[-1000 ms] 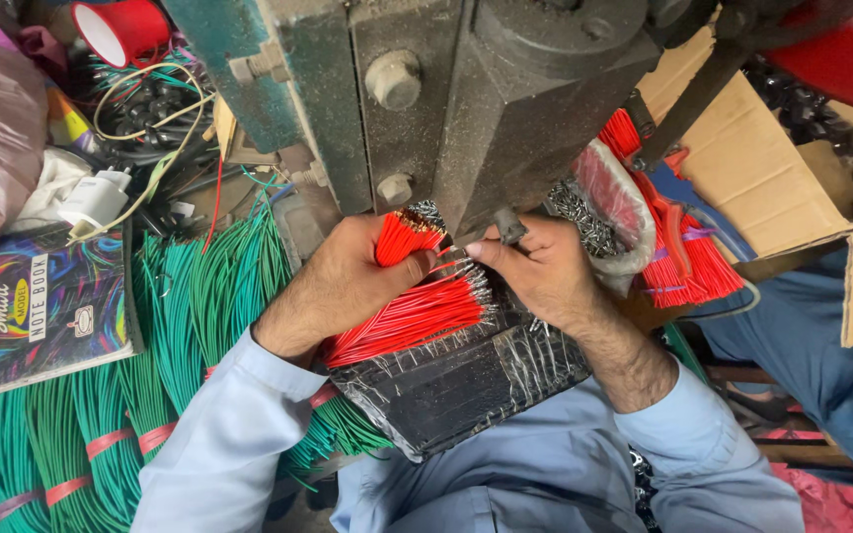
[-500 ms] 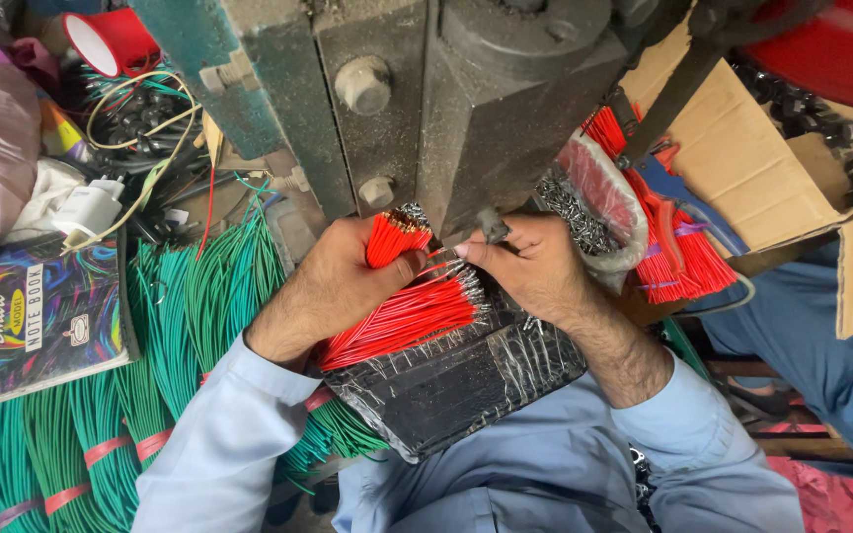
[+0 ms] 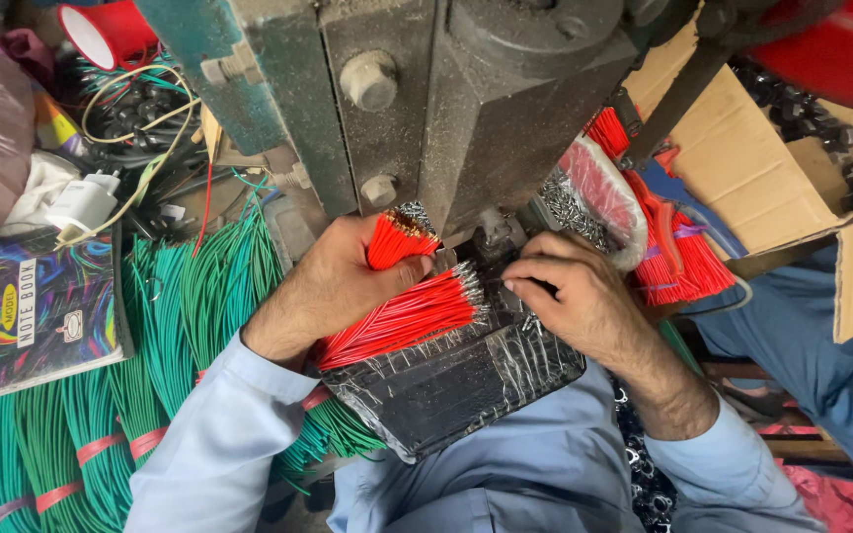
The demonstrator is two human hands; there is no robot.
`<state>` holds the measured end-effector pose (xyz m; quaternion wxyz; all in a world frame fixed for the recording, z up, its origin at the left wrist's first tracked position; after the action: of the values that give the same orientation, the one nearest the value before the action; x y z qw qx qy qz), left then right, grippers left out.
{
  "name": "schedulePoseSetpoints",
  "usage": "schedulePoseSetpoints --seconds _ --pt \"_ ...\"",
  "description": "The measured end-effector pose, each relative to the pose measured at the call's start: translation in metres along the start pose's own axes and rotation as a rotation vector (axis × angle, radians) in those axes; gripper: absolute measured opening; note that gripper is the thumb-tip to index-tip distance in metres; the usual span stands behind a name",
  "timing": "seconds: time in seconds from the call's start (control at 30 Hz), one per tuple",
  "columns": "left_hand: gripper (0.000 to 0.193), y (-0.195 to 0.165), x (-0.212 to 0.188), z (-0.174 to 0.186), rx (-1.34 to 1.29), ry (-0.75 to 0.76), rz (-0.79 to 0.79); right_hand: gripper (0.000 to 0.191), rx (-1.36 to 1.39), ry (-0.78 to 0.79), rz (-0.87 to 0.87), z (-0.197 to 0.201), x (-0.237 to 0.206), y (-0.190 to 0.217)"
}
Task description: The person holds a bundle of red wires in one hand and inserts metal terminals into a bench press machine, pulling the press lever to crimp terminals onto the wire ends one at a time. Crimped wires accumulate in a tray on their lap while they continue feeding terminals and positioning wires.
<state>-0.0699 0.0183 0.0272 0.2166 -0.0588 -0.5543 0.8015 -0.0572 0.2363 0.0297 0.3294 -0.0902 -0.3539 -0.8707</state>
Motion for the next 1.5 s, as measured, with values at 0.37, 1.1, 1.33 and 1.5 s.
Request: schedulePoseSetpoints --seconds 0.37,1.1,1.33,1.5 --pt "0.012 0.0 0.0 0.004 0.043 -0.009 -0.002 0.011 0.79 -0.192 -0.22 -0.023 0.01 -0.036" --pt "0.013 -0.001 0.002 0.003 0.051 0.014 0.017 0.013 0.654 -0.126 -0.23 -0.049 0.026 -0.045" --pt "0.011 0.007 0.0 0.003 0.092 0.002 0.071 0.014 0.543 -0.119 -0.246 -0.045 0.026 -0.049" --pt "0.013 0.002 0.0 0.004 0.073 -0.009 0.037 0.008 0.606 -0.136 -0.238 -0.043 0.025 -0.038"
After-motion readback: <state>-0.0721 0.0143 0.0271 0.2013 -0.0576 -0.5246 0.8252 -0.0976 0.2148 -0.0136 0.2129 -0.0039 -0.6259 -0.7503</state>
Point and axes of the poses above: each hand's wrist, its own x-axis towards the middle knuckle, its own z-axis out of the back of the hand, y = z × x, the point moved 7 cm from there along x, towards the middle knuckle, and after that the axes turned 9 degrees about x, right-handed, at the moved point
